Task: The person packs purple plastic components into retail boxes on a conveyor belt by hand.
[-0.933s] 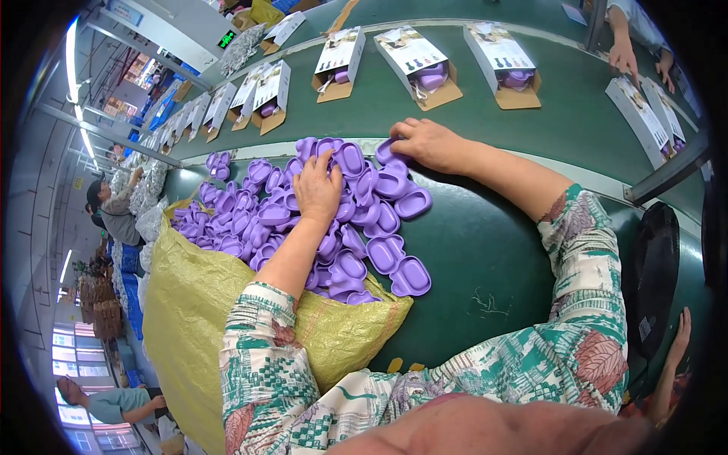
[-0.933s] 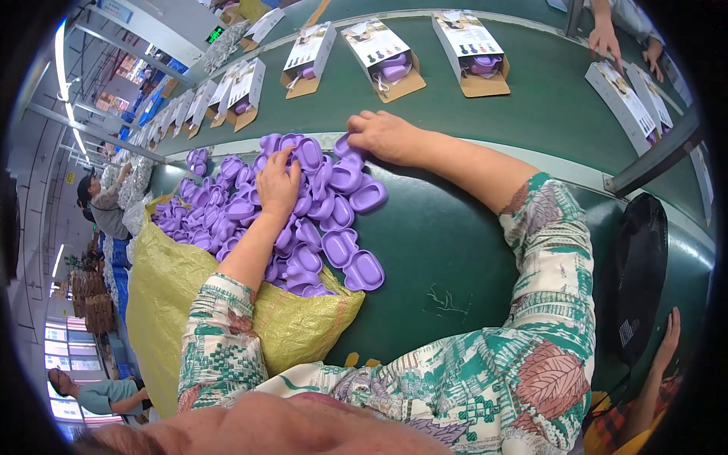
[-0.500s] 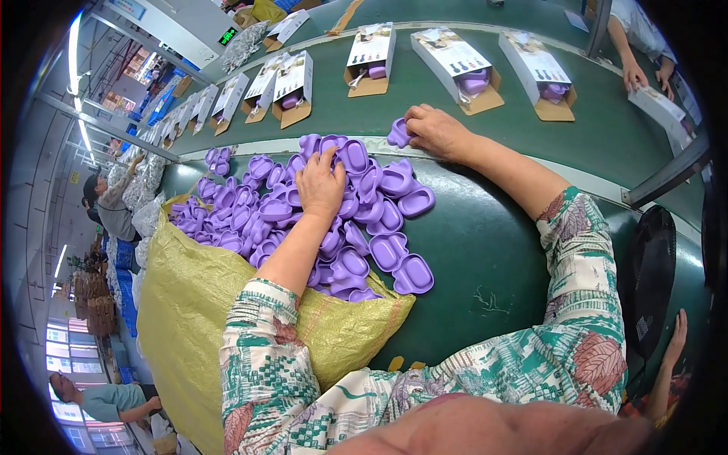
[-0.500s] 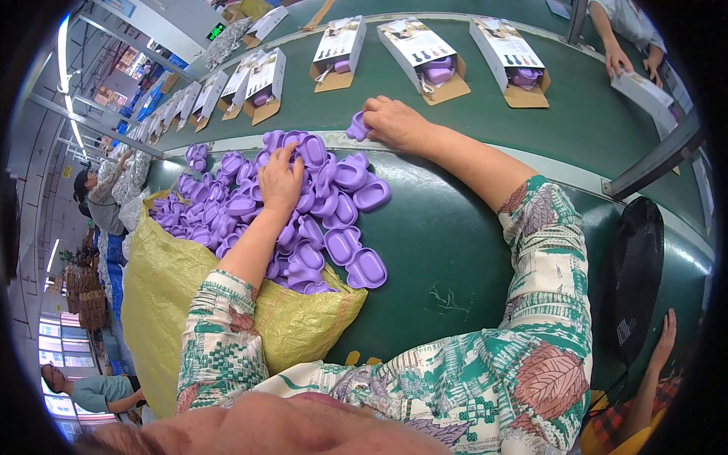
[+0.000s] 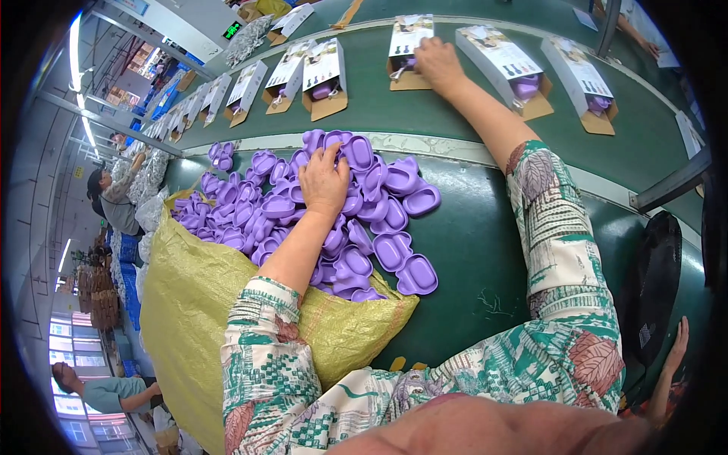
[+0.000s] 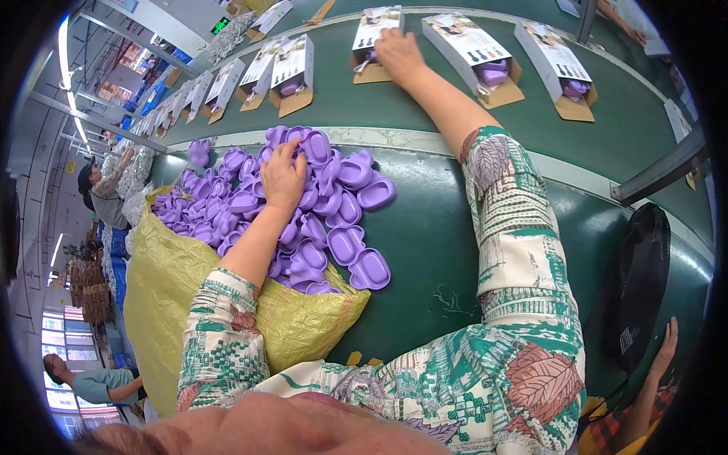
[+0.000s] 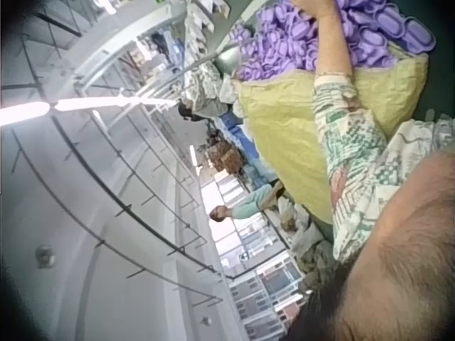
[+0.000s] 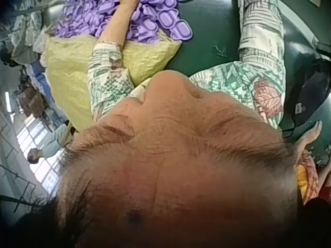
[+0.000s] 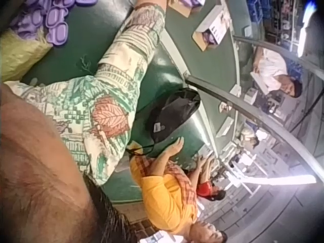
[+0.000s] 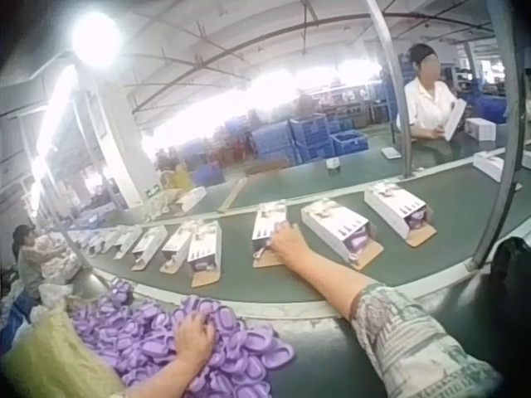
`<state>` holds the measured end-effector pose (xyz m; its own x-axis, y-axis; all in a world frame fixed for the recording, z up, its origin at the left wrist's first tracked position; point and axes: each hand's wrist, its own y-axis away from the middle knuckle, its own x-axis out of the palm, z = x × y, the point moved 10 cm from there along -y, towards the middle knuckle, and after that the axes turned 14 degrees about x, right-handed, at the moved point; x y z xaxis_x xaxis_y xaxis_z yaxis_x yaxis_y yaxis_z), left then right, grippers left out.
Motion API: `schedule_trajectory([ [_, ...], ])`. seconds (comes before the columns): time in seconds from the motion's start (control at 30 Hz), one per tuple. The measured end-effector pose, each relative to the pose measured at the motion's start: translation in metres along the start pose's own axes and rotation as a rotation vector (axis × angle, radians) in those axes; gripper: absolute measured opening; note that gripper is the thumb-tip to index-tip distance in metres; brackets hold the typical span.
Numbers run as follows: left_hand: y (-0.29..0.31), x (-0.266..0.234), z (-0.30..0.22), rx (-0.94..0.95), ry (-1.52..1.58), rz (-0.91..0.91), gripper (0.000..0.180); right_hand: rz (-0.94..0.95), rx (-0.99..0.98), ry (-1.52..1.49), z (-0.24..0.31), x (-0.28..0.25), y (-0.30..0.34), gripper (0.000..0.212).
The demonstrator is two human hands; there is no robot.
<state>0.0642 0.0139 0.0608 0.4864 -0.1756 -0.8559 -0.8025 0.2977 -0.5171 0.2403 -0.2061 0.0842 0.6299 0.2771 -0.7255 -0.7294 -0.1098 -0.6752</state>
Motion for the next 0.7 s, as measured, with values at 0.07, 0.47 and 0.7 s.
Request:
schedule_trajectory([
  [0.07, 0.001, 0.003, 0.001, -0.001, -0.019, 0.000, 0.031, -0.081, 0.107, 0.010, -0.018, -0.008, -0.002, 0.018],
  [0.47, 0.000, 0.000, 0.002, -0.007, 0.005, 0.027, 0.031, 0.293, -0.588, -0.725, 0.146, -0.075, 0.103, 0.015],
  [0.7, 0.001, 0.001, 0.005, -0.030, 0.015, 0.021, 0.036, 0.130, -0.542, -0.653, 0.126, -0.071, 0.086, 0.014],
])
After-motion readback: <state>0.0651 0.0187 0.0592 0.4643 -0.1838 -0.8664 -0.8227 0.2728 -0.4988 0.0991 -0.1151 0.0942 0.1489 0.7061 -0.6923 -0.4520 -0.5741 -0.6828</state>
